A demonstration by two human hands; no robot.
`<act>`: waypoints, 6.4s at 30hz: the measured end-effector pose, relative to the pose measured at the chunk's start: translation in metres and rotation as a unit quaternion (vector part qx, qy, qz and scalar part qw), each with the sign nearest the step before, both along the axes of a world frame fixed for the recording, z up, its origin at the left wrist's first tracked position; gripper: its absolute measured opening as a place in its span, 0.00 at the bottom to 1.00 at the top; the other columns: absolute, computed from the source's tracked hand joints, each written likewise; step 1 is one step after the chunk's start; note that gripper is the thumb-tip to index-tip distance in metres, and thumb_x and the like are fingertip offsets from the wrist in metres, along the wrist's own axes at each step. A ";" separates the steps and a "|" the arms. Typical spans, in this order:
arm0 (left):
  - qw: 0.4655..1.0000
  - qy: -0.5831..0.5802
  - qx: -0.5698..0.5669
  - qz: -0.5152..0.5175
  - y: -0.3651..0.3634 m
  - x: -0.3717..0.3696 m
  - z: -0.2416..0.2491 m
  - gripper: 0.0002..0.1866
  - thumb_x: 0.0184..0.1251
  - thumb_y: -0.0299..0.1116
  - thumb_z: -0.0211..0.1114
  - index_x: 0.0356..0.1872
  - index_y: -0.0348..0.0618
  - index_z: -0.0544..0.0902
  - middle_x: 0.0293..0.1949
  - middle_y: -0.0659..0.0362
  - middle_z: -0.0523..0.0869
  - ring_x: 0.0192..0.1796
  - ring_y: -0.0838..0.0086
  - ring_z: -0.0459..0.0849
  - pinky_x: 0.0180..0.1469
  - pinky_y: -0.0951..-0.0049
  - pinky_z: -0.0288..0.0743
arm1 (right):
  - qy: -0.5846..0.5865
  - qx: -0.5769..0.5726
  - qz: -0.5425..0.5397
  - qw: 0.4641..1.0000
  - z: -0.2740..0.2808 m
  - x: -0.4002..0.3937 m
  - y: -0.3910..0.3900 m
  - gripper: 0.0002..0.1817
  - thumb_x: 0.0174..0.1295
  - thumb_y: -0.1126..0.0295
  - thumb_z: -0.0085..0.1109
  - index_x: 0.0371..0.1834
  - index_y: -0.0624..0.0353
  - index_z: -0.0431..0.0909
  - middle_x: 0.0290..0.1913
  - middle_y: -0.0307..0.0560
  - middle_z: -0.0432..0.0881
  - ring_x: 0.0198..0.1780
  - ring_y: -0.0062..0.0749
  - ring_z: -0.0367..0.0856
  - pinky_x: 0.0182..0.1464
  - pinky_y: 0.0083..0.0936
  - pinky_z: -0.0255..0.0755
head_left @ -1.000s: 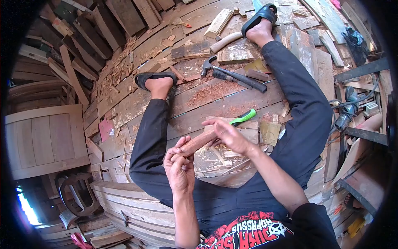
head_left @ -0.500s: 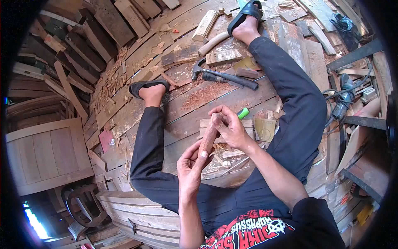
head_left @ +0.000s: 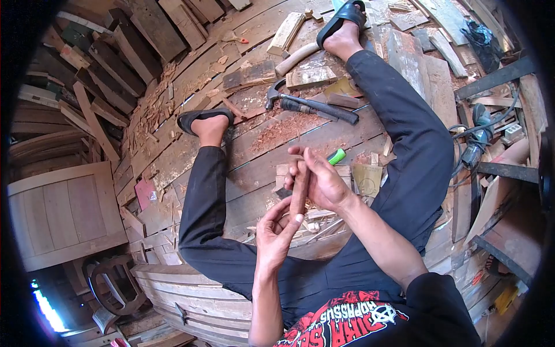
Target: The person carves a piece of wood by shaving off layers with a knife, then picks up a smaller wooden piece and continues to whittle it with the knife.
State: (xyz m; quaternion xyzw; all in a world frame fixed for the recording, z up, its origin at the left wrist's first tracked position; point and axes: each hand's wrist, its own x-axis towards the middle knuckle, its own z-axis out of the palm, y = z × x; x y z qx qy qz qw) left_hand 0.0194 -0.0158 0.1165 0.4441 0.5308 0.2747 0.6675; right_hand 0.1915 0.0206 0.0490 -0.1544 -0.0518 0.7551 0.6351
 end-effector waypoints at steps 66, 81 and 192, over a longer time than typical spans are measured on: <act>0.981 0.026 -0.142 -0.126 -0.012 0.017 0.014 0.21 0.75 0.24 0.71 0.64 0.25 0.80 0.50 0.50 0.93 0.51 0.77 0.91 0.58 0.78 0.83 | 0.059 -0.070 0.101 0.991 -0.012 0.011 0.010 0.43 0.72 0.23 0.42 0.61 0.55 0.73 0.28 0.34 0.67 0.29 0.24 0.69 0.31 0.23 0.66; 0.981 -0.028 -0.181 -0.061 -0.011 0.004 0.011 0.21 0.79 0.26 0.65 0.68 0.26 0.77 0.53 0.47 0.92 0.53 0.70 0.92 0.61 0.70 0.87 | -0.282 -0.118 0.013 0.952 -0.031 0.005 0.015 0.30 0.79 0.34 0.48 0.40 0.53 0.77 0.30 0.35 0.77 0.32 0.20 0.78 0.35 0.20 0.75; 0.940 0.285 0.145 0.115 0.005 -0.072 -0.082 0.16 0.68 0.29 0.76 0.52 0.30 0.86 0.39 0.50 0.94 0.42 0.71 0.93 0.46 0.72 0.84 | -0.498 -0.034 -0.221 0.838 -0.075 0.059 0.024 0.17 0.70 0.63 0.71 0.29 0.55 0.72 0.33 0.39 0.81 0.38 0.23 0.78 0.45 0.26 0.73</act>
